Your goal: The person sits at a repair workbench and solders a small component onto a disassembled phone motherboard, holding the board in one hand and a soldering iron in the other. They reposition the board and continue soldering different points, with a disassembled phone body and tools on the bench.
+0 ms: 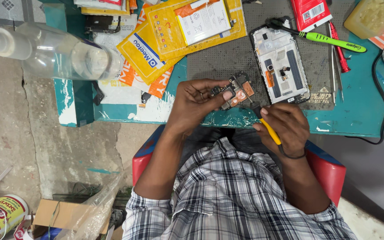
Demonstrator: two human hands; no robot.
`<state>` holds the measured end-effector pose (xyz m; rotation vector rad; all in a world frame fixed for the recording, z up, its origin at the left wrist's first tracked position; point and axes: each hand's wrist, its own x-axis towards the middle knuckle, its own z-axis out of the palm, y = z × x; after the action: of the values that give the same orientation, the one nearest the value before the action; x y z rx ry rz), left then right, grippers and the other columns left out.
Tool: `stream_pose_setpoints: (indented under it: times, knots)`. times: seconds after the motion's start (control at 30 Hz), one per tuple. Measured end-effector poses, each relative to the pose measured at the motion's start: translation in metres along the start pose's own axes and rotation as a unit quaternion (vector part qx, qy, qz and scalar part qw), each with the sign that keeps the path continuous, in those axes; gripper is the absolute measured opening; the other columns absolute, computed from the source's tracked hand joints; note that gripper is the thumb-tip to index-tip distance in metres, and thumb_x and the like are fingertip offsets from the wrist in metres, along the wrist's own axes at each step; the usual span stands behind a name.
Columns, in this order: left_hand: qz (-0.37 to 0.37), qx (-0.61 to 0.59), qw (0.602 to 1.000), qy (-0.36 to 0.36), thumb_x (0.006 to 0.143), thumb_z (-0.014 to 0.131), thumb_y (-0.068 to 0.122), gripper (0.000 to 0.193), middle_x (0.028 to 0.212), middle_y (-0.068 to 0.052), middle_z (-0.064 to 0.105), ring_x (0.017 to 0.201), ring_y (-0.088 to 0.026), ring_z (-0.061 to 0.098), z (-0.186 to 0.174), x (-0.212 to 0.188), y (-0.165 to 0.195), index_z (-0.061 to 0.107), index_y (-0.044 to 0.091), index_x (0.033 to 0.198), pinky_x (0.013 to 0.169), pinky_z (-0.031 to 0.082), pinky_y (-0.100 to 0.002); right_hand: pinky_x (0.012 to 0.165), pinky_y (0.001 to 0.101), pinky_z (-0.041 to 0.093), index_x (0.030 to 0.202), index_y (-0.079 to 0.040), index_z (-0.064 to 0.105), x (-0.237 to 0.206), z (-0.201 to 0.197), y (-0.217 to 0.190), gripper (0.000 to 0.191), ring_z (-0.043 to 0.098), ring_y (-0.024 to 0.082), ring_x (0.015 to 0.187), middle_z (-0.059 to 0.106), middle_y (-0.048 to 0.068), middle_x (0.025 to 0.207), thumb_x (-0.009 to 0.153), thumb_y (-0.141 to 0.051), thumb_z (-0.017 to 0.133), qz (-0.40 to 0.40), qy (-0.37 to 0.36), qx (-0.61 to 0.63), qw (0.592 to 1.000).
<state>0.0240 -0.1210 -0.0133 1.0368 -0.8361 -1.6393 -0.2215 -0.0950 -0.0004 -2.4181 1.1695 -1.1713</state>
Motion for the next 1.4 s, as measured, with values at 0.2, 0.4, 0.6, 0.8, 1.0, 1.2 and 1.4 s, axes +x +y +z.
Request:
stream_pose_setpoints:
  times: [0.2, 0.4, 0.6, 0.8, 1.0, 1.2, 1.4]
  knots:
    - [-0.016, 0.0, 1.0, -0.002, 0.091, 0.081, -0.003, 0.03, 0.1, -0.006, 0.078, 0.079, -0.004, 0.066, 0.004, 0.0, 0.008, 0.074, -0.004, 0.121, 0.066, 0.054, -0.019, 0.084, 0.0381, 0.057, 0.113, -0.001, 0.071, 0.001, -0.002, -0.001, 0.036, 0.069, 0.03, 0.098, 0.074, 0.014, 0.105, 0.084, -0.012, 0.089, -0.008, -0.01, 0.01, 1.0]
    - [-0.004, 0.011, 1.0, 0.009, 0.084, 0.085, -0.007, 0.081, 0.082, -0.004, 0.073, 0.077, -0.002, 0.065, 0.007, -0.002, 0.02, 0.047, 0.003, 0.156, 0.068, 0.051, -0.015, 0.083, 0.0379, 0.057, 0.112, 0.0, 0.073, 0.002, -0.001, 0.0, 0.035, 0.07, 0.029, 0.098, 0.074, 0.012, 0.101, 0.083, -0.011, 0.089, -0.006, -0.015, 0.007, 1.0]
    - [0.025, 0.039, 0.999, 0.014, 0.087, 0.083, -0.004, 0.087, 0.086, -0.002, 0.076, 0.076, 0.0, 0.065, 0.011, -0.002, 0.02, 0.039, 0.005, 0.16, 0.066, 0.047, -0.014, 0.08, 0.0368, 0.058, 0.11, -0.001, 0.074, 0.001, 0.002, 0.001, 0.029, 0.071, 0.029, 0.097, 0.074, 0.011, 0.098, 0.085, -0.008, 0.087, -0.013, -0.007, -0.002, 1.0]
    - [0.033, 0.026, 0.999, 0.01, 0.088, 0.083, -0.006, 0.088, 0.086, -0.003, 0.076, 0.075, -0.001, 0.062, 0.01, -0.003, 0.018, 0.037, 0.006, 0.162, 0.065, 0.045, -0.014, 0.082, 0.0375, 0.058, 0.11, 0.001, 0.074, 0.004, 0.002, 0.0, 0.026, 0.071, 0.03, 0.096, 0.075, 0.012, 0.098, 0.087, -0.006, 0.085, -0.007, -0.006, -0.005, 1.0]
    - [0.014, 0.011, 1.0, 0.018, 0.087, 0.081, -0.008, 0.088, 0.088, -0.005, 0.077, 0.082, -0.005, 0.069, 0.012, -0.001, 0.021, 0.035, 0.006, 0.161, 0.072, 0.052, -0.017, 0.082, 0.0375, 0.058, 0.112, 0.001, 0.073, 0.007, 0.001, -0.003, 0.027, 0.071, 0.03, 0.096, 0.075, 0.013, 0.099, 0.089, -0.007, 0.083, -0.005, -0.002, 0.005, 1.0]
    - [0.019, -0.013, 1.0, 0.019, 0.087, 0.079, -0.01, 0.091, 0.086, -0.007, 0.076, 0.084, -0.008, 0.072, 0.012, 0.0, 0.02, 0.031, 0.005, 0.162, 0.074, 0.056, -0.019, 0.082, 0.0369, 0.058, 0.113, 0.001, 0.072, 0.006, 0.001, -0.002, 0.028, 0.071, 0.029, 0.095, 0.075, 0.013, 0.099, 0.089, -0.007, 0.083, -0.01, -0.007, 0.004, 1.0]
    - [0.026, -0.01, 0.999, 0.019, 0.087, 0.08, -0.01, 0.091, 0.086, -0.007, 0.075, 0.083, -0.008, 0.071, 0.012, 0.001, 0.018, 0.031, 0.005, 0.162, 0.073, 0.055, -0.019, 0.082, 0.0372, 0.058, 0.113, 0.002, 0.072, 0.004, 0.002, 0.0, 0.027, 0.072, 0.03, 0.096, 0.076, 0.014, 0.1, 0.09, -0.008, 0.082, -0.015, -0.002, -0.004, 1.0]
